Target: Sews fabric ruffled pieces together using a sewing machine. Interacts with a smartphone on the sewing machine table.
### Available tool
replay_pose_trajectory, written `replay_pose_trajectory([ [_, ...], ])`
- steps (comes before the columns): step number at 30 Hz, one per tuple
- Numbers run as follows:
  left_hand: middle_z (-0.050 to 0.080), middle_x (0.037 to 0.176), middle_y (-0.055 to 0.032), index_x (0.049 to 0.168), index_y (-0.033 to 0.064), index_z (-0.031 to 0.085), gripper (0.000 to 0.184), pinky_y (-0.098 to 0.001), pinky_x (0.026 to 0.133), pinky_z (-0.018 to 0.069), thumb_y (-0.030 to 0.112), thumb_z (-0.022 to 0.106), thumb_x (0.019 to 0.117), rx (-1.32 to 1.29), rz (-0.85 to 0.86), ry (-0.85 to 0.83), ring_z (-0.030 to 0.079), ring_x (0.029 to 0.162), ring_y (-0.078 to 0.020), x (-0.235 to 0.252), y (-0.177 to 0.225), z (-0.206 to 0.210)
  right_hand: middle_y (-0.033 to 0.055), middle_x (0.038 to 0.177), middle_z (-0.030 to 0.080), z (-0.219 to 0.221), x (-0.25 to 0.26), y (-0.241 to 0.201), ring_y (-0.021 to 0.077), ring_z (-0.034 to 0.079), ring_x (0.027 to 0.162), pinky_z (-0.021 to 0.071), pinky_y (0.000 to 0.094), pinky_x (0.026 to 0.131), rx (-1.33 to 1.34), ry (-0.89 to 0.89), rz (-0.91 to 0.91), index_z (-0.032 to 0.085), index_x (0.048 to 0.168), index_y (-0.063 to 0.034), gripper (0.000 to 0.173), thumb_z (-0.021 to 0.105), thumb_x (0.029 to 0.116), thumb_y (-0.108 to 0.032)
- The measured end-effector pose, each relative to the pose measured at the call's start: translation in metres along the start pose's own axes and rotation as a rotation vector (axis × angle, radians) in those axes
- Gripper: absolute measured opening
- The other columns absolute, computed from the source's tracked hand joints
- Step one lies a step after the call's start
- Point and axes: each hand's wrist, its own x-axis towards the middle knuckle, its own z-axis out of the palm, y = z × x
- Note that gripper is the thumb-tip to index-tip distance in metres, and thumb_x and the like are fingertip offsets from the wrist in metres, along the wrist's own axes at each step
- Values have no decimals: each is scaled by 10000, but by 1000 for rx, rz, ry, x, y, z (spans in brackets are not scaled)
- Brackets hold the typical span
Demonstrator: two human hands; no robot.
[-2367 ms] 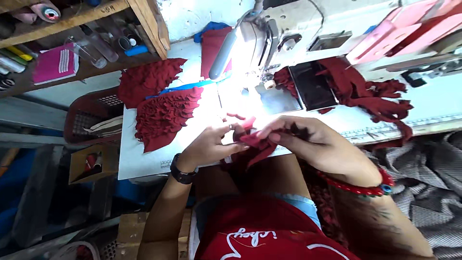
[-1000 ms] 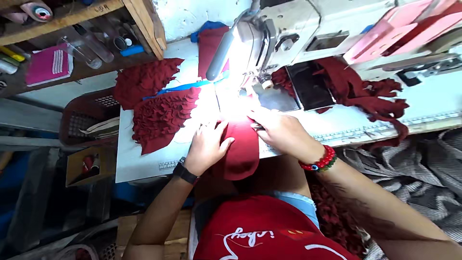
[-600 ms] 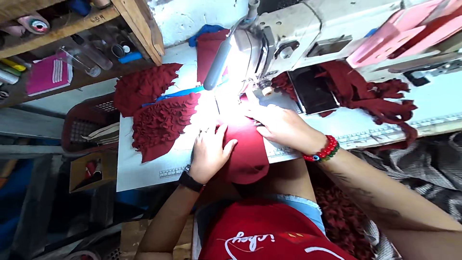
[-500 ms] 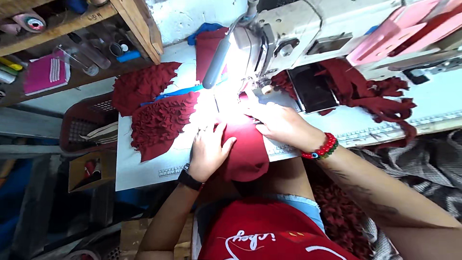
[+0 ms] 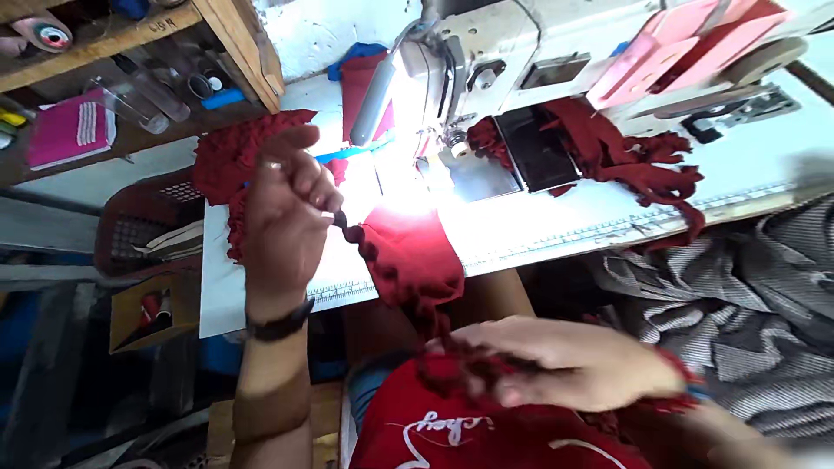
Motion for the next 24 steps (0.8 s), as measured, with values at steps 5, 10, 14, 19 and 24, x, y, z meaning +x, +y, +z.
replay_pose_trajectory([
  [5,610,1145,-20,1472,51,396,570,-273,816,568,-14,545,926,312,-286,-38,631,956,-64,42,-89,-16,-51,1146,711,-32,-95,-24,-36,664,855,594,162,736,-243,334,234,438,1578,-227,555,541,1065,-414],
  [10,611,1205,-183,1370,-11,489,458,-446,955,523,31,613,931,758,-435,-316,613,1106,-244,63,-139,-10,36,1171,752,-10,-99,-12,116,735,964,612,392,860,-241,60,459,540,1505,-174,489,470,1081,-407],
  [14,643,1056,-121,1286,-4,532,402,-394,881,553,84,679,922,730,-482,-228,643,976,-189,55,-145,-11,-6,994,742,-17,-50,12,115,698,845,601,414,769,-503,261,417,707,1266,-185,395,416,1094,-389],
  [19,705,917,-59,975,24,721,111,-354,835,563,111,723,906,562,-449,-148,665,878,-121,39,-147,-9,59,900,717,-66,34,53,215,692,790,574,479,714,-775,554,396,744,1136,-121,256,520,1060,-219],
  [24,715,991,-53,1104,31,706,190,-316,805,592,56,708,915,241,-407,-110,678,889,-109,14,-129,-3,28,790,651,-78,79,64,158,605,659,511,405,595,-595,718,385,706,1105,-129,282,669,993,-386],
])
